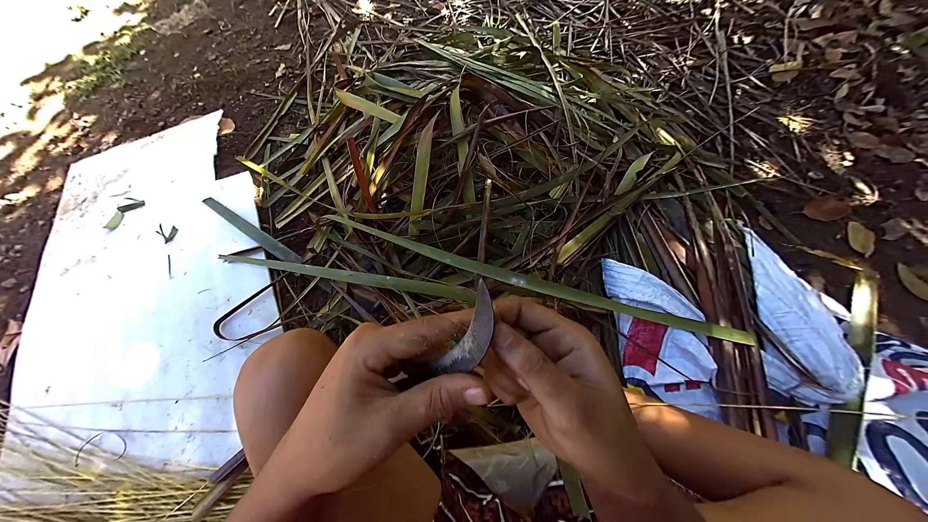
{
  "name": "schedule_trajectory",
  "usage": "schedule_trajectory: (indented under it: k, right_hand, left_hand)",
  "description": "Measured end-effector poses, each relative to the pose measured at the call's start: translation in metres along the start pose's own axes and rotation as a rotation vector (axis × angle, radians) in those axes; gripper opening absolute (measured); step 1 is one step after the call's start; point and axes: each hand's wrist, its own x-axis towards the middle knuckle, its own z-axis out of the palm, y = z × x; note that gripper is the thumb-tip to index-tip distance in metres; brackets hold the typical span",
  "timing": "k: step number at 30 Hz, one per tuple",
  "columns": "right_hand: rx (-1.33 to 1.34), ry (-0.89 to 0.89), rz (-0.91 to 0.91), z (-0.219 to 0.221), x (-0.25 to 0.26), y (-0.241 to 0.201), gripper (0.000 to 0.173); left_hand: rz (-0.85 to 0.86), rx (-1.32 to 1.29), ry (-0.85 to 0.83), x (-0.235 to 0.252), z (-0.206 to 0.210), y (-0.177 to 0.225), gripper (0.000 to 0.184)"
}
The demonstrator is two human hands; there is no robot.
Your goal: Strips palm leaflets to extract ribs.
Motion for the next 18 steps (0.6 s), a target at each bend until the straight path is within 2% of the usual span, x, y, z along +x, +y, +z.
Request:
schedule_trajectory:
  k: [4,8,18]
  right_hand:
    - [0.126,-0.023,0.097,-0.0017,0.0017,-0.0023,0.016]
    - [0.142,-0.035,0.130,-0.0029,0.0028,-0.0019,0.016]
    - [-0.011,0.050,-0.023,0.0019,-0.0049,0.0034,0.010]
  left_hand:
    - [-0.008,0.018,0.002,0.0006,-0.0011,-0.0011,0.036]
    - [-0.037,-0.024,0.030,0.0006,-0.0023,-0.0014,0.032]
    - [-0.073,-0.079,0.066,-0.0007,-0.0022,0.0014,0.029]
